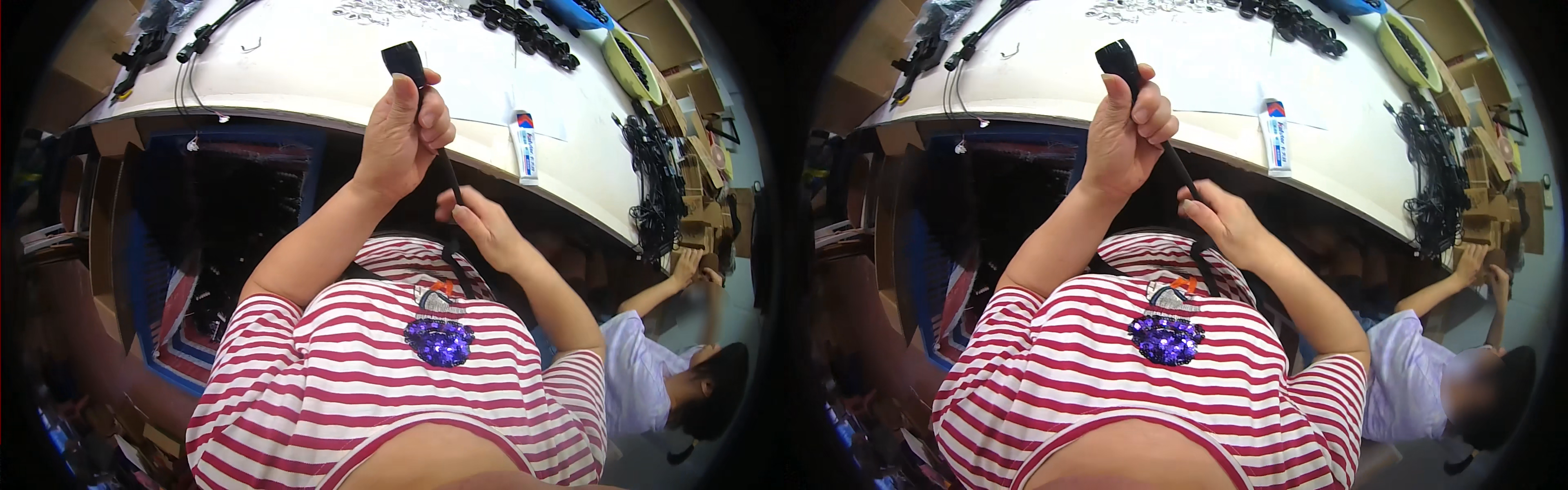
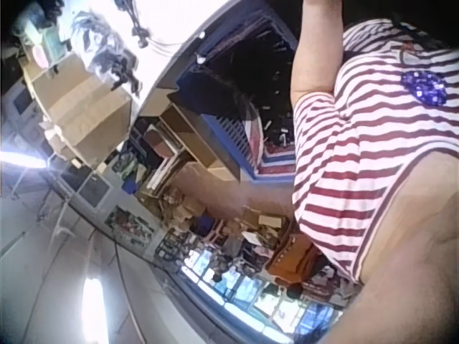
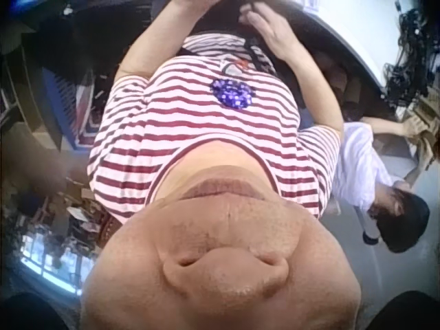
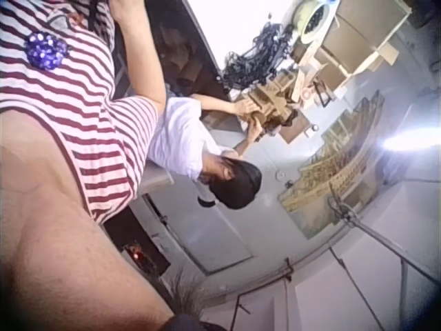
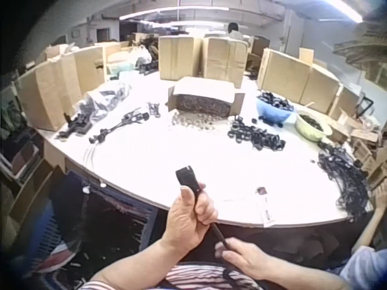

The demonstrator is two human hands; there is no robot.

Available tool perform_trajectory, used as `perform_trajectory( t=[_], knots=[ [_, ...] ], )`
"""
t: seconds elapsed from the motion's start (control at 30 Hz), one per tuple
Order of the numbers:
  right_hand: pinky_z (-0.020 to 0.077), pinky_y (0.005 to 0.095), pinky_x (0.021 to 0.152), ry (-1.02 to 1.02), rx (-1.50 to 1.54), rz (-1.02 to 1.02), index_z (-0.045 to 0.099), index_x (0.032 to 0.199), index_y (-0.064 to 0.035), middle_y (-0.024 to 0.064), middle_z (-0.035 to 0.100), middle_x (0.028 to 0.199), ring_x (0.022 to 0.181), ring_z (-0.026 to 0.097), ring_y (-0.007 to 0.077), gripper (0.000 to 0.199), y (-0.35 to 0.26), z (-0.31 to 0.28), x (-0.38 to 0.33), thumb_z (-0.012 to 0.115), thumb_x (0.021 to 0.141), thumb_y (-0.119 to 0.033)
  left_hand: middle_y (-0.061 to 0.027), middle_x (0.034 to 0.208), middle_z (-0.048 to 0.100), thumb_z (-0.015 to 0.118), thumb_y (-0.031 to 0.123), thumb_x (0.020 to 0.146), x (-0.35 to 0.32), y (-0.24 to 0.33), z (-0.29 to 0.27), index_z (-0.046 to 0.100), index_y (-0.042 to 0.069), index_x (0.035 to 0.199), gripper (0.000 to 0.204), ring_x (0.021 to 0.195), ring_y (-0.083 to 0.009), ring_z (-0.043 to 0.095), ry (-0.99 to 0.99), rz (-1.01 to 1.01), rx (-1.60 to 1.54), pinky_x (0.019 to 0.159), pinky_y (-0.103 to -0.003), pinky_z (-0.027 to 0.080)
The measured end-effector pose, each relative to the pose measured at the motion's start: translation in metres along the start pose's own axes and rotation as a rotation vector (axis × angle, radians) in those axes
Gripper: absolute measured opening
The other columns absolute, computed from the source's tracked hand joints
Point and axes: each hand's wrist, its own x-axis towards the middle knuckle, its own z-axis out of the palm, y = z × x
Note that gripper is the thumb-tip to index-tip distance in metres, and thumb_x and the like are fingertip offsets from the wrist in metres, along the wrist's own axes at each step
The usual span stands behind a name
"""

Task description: The person assembles small electronic components at a workbench. They repeatedly pick up a black cylindrical device, apply glue from a tube into its opening, insert a small white component, and attach a black cap. The process is repeated for multiple units.

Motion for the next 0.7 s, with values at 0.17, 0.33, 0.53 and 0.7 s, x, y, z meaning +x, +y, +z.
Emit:
perform_trajectory(
  t=[0.17, 0.33, 0.53, 0.7],
  knots=[
    [0.0394, 0.0224, 0.055, 0.028, 0.23, 0.205, 0.053, 0.085, -0.0023, 0.0029, 0.052, 0.067, 0.06, 0.047, 0.0076, 0.029, -0.005, 0.008, -0.01, 0.04, 0.093, -0.028, 0.0046, 0.061, 0.035, 0.048, 0.044, 0.086, -0.002, -0.001, 0.001, 0.044, 0.007, 0.105, 0.042, 0.051, -0.0061, 0.03, 0.012, 0.069, 0.131, 0.049, -0.021, 0.029],
    [0.0356, 0.021, 0.051, 0.131, 0.17, 0.171, 0.055, 0.081, -0.0036, 0.0013, 0.05, 0.063, 0.057, 0.044, 0.0063, 0.027, -0.013, 0.008, -0.026, 0.042, 0.092, -0.025, 0.0036, 0.061, 0.036, 0.045, 0.041, 0.089, 0.004, -0.01, 0.001, 0.042, 0.006, 0.104, 0.038, 0.051, -0.007, 0.033, 0.003, 0.057, 0.107, 0.049, -0.022, 0.031],
    [0.031, 0.0182, 0.044, 0.159, 0.408, 0.203, 0.056, 0.084, -0.0015, 0.0015, 0.05, 0.06, 0.052, 0.045, 0.0055, 0.025, -0.073, -0.052, -0.056, 0.048, 0.089, -0.025, -0.0154, 0.124, 0.042, 0.043, 0.063, 0.08, 0.007, 0.003, 0.016, 0.021, 0.007, 0.135, 0.082, 0.107, -0.0216, 0.048, -0.075, -0.039, 0.281, 0.091, -0.034, 0.041],
    [0.0251, 0.0198, 0.039, 0.549, 0.225, -0.155, 0.054, 0.092, 0.0007, -0.0002, 0.045, 0.056, 0.042, 0.032, 0.0051, 0.032, -0.141, -0.16, -0.082, 0.041, 0.092, -0.028, -0.0134, 0.12, 0.046, 0.043, 0.051, 0.087, -0.006, 0.003, 0.024, 0.022, 0.005, 0.135, 0.069, 0.102, -0.0188, 0.051, -0.056, -0.09, 0.399, 0.088, -0.03, 0.044]
  ],
)
